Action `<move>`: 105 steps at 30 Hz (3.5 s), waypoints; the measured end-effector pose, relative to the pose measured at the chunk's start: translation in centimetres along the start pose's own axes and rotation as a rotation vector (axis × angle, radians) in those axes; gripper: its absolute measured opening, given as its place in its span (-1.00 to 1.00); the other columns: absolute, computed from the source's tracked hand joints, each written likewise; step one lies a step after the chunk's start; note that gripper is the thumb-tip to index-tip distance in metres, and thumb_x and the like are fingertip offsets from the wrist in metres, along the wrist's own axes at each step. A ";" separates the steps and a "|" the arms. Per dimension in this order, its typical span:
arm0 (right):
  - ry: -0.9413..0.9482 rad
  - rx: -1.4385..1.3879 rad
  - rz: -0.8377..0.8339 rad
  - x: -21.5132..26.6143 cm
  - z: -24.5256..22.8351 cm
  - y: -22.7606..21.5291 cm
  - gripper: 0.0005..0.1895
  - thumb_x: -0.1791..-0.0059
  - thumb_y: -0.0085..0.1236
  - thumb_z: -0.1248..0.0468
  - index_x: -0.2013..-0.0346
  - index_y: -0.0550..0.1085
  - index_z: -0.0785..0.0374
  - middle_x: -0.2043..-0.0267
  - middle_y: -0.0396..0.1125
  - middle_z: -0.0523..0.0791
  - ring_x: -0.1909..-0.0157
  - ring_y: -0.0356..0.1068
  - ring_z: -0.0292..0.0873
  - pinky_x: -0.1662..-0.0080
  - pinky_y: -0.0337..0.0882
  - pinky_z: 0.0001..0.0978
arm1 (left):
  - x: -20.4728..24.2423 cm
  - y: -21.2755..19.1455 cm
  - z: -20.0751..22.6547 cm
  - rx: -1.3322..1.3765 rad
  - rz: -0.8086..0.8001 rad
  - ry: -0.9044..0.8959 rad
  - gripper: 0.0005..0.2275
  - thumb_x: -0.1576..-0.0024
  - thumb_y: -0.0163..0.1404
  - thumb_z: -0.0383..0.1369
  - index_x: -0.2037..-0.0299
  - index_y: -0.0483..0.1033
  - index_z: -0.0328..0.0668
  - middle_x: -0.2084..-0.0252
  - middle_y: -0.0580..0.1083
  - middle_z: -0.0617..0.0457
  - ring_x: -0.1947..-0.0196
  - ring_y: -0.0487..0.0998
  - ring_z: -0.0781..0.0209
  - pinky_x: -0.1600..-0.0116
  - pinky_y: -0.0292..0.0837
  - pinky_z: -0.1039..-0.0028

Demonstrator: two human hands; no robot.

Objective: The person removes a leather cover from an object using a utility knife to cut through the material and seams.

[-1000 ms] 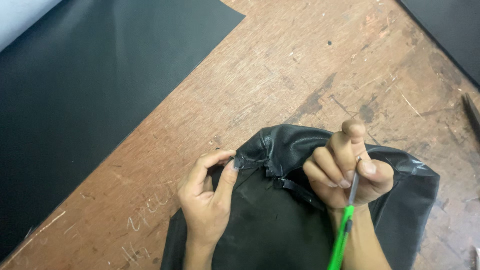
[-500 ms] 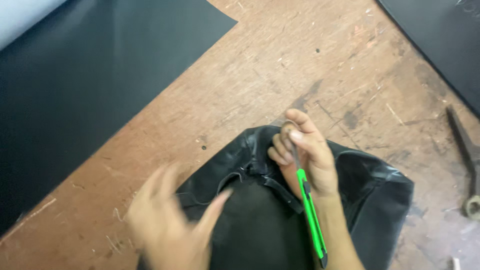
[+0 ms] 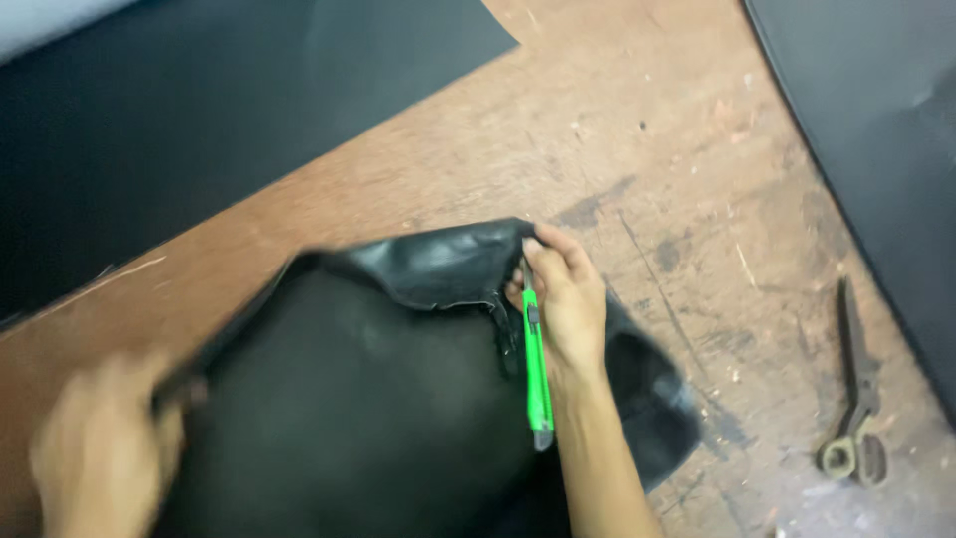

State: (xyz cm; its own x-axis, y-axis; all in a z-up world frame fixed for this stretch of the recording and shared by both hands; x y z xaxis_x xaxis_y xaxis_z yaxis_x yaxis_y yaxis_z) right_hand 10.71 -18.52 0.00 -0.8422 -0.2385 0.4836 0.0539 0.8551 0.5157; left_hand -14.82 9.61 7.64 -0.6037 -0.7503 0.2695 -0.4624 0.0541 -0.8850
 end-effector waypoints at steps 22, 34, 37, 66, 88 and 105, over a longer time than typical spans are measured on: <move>0.390 0.353 -0.055 6.9 -8.1 -17.2 -0.69 -0.06 0.00 0.34 -0.06 0.45 0.44 0.44 0.18 -0.16 0.47 0.14 -0.25 0.45 0.18 -0.42 | 4.1 -7.1 23.2 1.258 0.254 0.516 -0.81 -0.18 0.10 -0.41 0.05 0.55 -0.30 0.12 0.54 -0.14 0.05 0.54 -0.11 -0.07 0.45 0.22; 0.423 0.632 -0.463 6.3 -8.6 -11.2 -0.71 0.01 0.16 0.35 0.05 0.56 0.47 0.47 0.38 -0.08 0.45 0.34 -0.24 0.42 0.33 -0.42 | 6.0 -5.4 22.7 1.539 0.166 0.330 -0.80 -0.19 0.09 -0.46 0.01 0.55 -0.32 0.09 0.59 -0.21 0.10 0.67 -0.11 0.03 0.54 0.31; 0.272 0.847 -0.560 4.6 -8.0 -7.3 -0.75 0.01 0.16 0.34 0.09 0.60 0.39 0.53 0.40 -0.09 0.51 0.36 -0.25 0.47 0.32 -0.43 | 6.8 -5.0 23.0 1.586 0.288 0.281 -0.83 -0.17 0.12 -0.44 0.08 0.56 -0.33 0.14 0.60 -0.18 0.15 0.69 -0.10 0.08 0.56 0.31; 0.066 0.536 -0.790 -3.1 -3.3 -3.8 -0.80 -0.05 0.15 0.46 0.03 0.53 0.46 0.36 0.38 -0.05 0.36 0.35 -0.21 0.28 0.36 -0.38 | 5.2 -4.4 21.9 1.550 0.310 0.318 -0.87 -0.08 0.18 -0.44 0.20 0.60 -0.25 0.24 0.59 -0.05 0.24 0.65 0.04 0.17 0.54 0.34; -0.050 0.702 -0.910 -2.2 -3.4 -2.8 -0.82 -0.12 0.03 0.43 0.01 0.50 0.41 0.28 0.32 -0.12 0.31 0.34 -0.28 0.24 0.38 -0.46 | 8.0 -2.7 21.8 1.325 0.536 0.569 -0.93 -0.08 0.16 -0.51 0.27 0.62 -0.19 0.17 0.59 0.12 0.02 0.55 0.17 -0.06 0.45 0.39; -0.059 0.779 -0.829 -2.4 -3.2 -2.8 -0.80 -0.02 0.09 0.50 0.09 0.57 0.44 0.30 0.34 -0.12 0.34 0.35 -0.27 0.25 0.36 -0.46 | 8.7 -3.8 22.2 1.092 0.630 0.509 -0.65 -0.06 0.09 -0.50 -0.09 0.54 -0.18 0.15 0.43 0.05 0.13 0.44 0.09 -0.01 0.38 0.27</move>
State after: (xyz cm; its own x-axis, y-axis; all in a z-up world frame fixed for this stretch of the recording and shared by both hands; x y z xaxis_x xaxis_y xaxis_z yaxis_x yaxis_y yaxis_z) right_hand 14.29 -21.79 -0.35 -0.4879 -0.8593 0.1536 -0.8619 0.5021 0.0711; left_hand -3.89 -11.72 4.87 -0.8006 -0.4550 -0.3899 0.5807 -0.4290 -0.6919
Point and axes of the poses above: each hand's wrist, its own x-axis away from the middle knuckle, its own y-axis out of the palm, z = x × y, the point moved 2 cm from there along -x, towards the middle knuckle
